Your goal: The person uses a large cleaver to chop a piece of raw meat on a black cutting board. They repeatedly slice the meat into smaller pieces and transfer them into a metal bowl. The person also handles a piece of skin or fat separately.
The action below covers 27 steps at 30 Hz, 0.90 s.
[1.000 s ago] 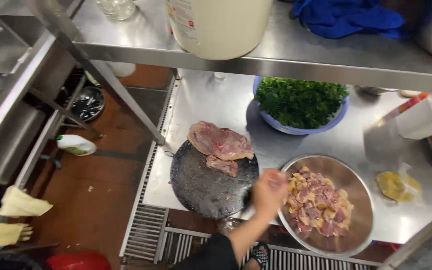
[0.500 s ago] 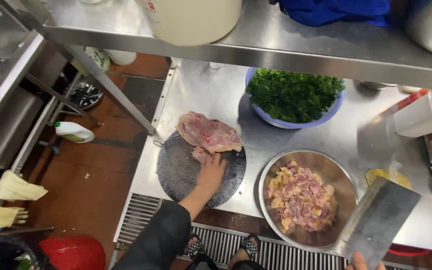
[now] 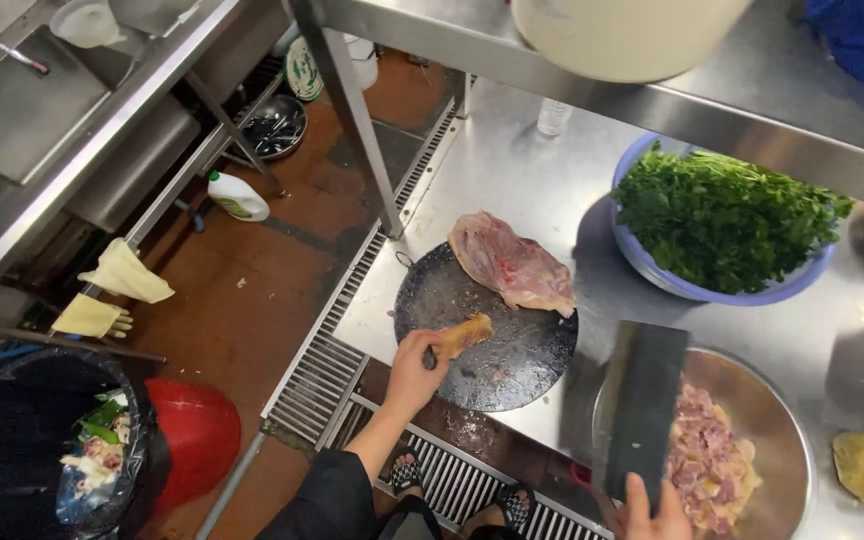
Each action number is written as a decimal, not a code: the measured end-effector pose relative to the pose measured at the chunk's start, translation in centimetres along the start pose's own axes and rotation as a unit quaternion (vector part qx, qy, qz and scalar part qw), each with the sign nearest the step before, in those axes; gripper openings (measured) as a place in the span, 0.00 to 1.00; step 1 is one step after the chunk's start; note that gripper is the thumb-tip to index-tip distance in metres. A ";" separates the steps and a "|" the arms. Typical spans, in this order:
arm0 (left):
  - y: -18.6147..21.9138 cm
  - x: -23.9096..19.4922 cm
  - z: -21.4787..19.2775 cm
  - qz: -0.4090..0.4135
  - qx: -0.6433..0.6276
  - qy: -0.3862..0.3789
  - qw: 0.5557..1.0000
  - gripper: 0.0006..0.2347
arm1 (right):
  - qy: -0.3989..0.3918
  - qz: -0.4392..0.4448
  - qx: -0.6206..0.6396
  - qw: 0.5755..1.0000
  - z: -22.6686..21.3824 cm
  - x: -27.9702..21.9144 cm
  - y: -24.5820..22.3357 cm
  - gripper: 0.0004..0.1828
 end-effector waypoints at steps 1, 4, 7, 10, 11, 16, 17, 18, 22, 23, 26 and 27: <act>0.5 0.0 -0.2 -0.004 -0.004 0.005 1.000 0.07 | -0.005 -0.005 -0.002 1.000 2.1 1.0 -0.2 0.17; -0.2 0.0 0.7 -0.051 0.010 -0.040 0.998 0.14 | -0.189 -0.120 -0.161 0.961 8.8 3.3 -4.4 0.24; -1.2 0.7 1.8 0.074 0.041 0.027 0.996 0.11 | -0.313 -0.199 -0.161 0.915 12.8 5.1 -14.0 0.14; -1.6 1.0 1.7 0.106 0.009 0.044 0.993 0.13 | -0.335 -0.192 -0.156 0.909 13.2 7.0 -21.6 0.15; -1.4 1.0 1.5 0.120 0.002 0.049 0.992 0.11 | -0.280 -0.211 -0.119 0.929 12.6 7.9 -23.7 0.14; -0.6 0.2 1.1 0.144 -0.006 0.066 0.987 0.09 | -0.177 -0.248 -0.076 0.949 16.6 8.9 -18.8 0.14; -0.5 0.1 1.1 0.152 0.000 0.080 0.985 0.09 | -0.267 -0.235 -0.163 0.920 18.8 8.3 -15.9 0.19; -0.2 1.0 1.2 0.166 0.008 0.093 0.982 0.09 | -0.346 -0.218 -0.245 0.879 21.3 8.3 -12.9 0.25; 0.4 0.9 0.3 0.167 0.016 0.150 0.974 0.10 | -0.300 -0.293 -0.283 0.863 20.1 8.8 -15.1 0.17; 1.1 1.5 0.5 0.181 0.006 0.121 0.976 0.08 | -0.344 -0.236 -0.255 0.872 19.9 9.7 -16.2 0.16; 0.6 -0.8 -0.1 0.171 -0.014 0.074 0.982 0.08 | -0.371 -0.199 -0.223 0.879 17.8 8.3 -18.5 0.16; 0.6 -0.4 -0.1 0.163 -0.029 0.066 0.984 0.09 | -0.338 -0.231 -0.221 0.885 17.2 8.9 -19.7 0.17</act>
Point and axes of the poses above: each hand's wrist, its own x-axis towards the middle knuckle, its own z-axis out of the palm, y = z × x, the point moved 5 cm from there along x, towards the middle knuckle, and after that the axes turned 15 degrees about -z, right-handed, at the moved point
